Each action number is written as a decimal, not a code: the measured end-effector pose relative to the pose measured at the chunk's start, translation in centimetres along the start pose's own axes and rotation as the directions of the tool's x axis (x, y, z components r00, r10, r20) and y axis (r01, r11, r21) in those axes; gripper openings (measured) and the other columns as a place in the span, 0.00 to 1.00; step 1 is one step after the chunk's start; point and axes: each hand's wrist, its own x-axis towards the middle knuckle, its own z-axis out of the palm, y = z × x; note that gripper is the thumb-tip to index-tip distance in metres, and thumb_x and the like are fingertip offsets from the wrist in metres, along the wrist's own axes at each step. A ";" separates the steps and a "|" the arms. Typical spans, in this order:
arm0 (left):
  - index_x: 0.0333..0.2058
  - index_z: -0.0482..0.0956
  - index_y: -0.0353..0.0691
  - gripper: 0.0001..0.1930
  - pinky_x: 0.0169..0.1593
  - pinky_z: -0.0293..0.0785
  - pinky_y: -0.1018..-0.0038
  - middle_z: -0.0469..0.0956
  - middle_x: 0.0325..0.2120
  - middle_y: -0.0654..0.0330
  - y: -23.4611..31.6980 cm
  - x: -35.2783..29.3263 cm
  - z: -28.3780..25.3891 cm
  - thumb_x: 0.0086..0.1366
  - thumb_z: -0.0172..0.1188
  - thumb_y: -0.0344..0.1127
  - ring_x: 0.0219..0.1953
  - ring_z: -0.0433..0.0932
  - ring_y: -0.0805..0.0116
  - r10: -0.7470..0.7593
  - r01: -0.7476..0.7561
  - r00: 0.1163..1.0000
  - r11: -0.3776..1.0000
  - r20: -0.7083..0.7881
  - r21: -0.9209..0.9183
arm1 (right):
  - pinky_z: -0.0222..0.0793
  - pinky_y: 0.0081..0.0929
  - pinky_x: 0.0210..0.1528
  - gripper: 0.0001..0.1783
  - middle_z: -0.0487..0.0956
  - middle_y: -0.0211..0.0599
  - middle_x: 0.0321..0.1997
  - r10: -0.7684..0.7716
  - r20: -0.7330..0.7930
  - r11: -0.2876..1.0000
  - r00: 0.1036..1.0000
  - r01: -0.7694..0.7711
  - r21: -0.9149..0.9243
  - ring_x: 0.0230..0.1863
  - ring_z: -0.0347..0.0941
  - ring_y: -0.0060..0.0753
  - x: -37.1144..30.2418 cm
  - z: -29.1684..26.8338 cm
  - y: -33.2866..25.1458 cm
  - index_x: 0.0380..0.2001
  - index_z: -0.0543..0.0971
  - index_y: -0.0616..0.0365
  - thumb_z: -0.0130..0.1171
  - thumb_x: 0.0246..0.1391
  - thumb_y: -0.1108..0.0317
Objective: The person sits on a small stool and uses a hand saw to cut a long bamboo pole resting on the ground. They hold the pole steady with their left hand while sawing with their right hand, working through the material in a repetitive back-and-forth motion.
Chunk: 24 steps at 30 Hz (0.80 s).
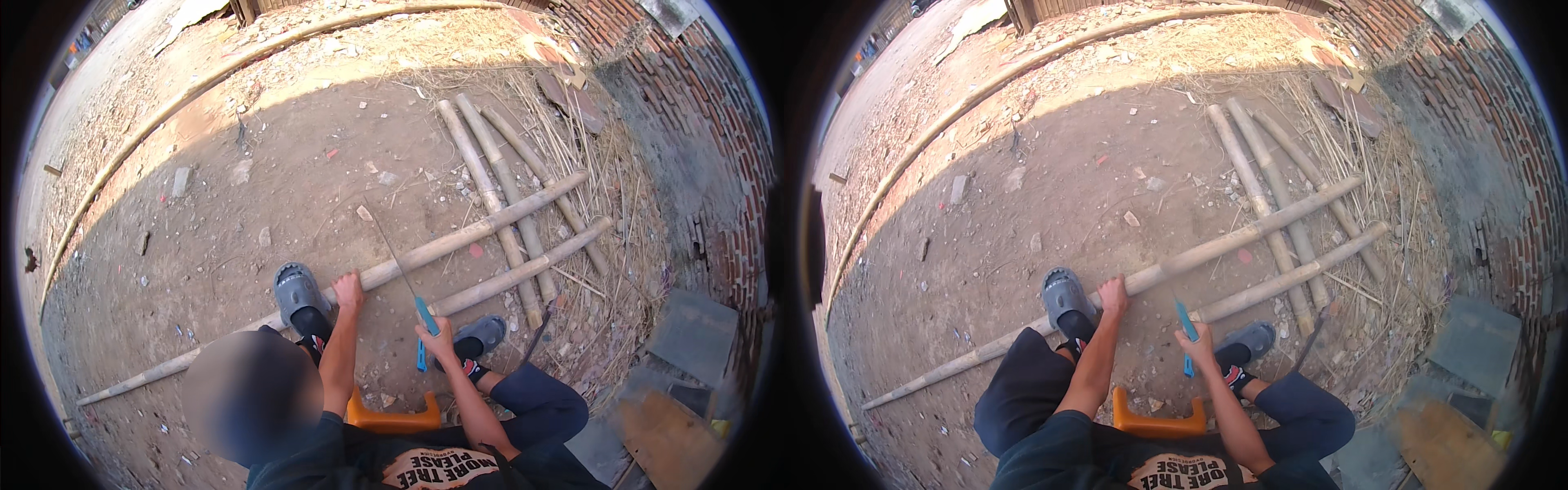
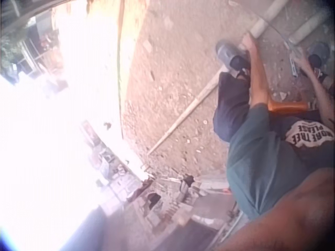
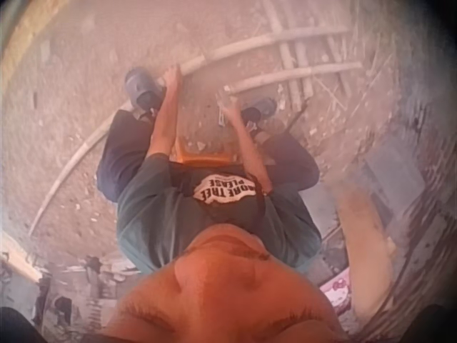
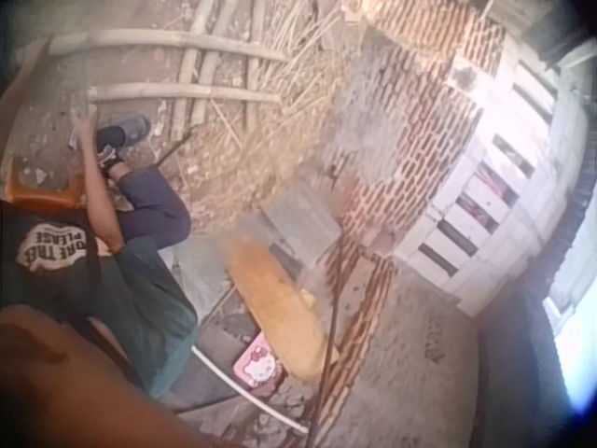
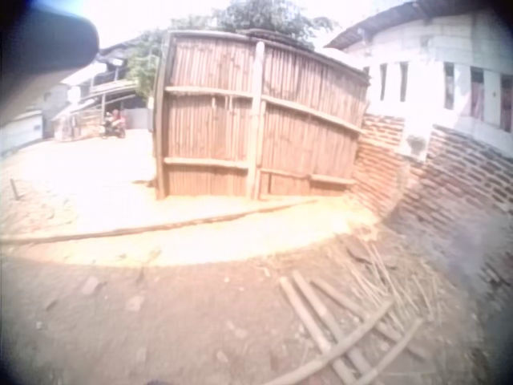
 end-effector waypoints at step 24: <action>0.43 0.81 0.46 0.19 0.58 0.74 0.49 0.85 0.41 0.55 -0.7 0.2 0.7 0.50 0.73 0.32 0.48 0.85 0.53 -0.031 0.031 0.999 1.000 0.016 0.000 | 0.62 0.31 0.25 0.17 0.69 0.37 0.16 -0.063 0.066 0.997 0.996 0.066 -0.041 0.19 0.65 0.23 -5.7 -7.6 -6.0 0.25 0.78 0.67 0.62 0.59 0.62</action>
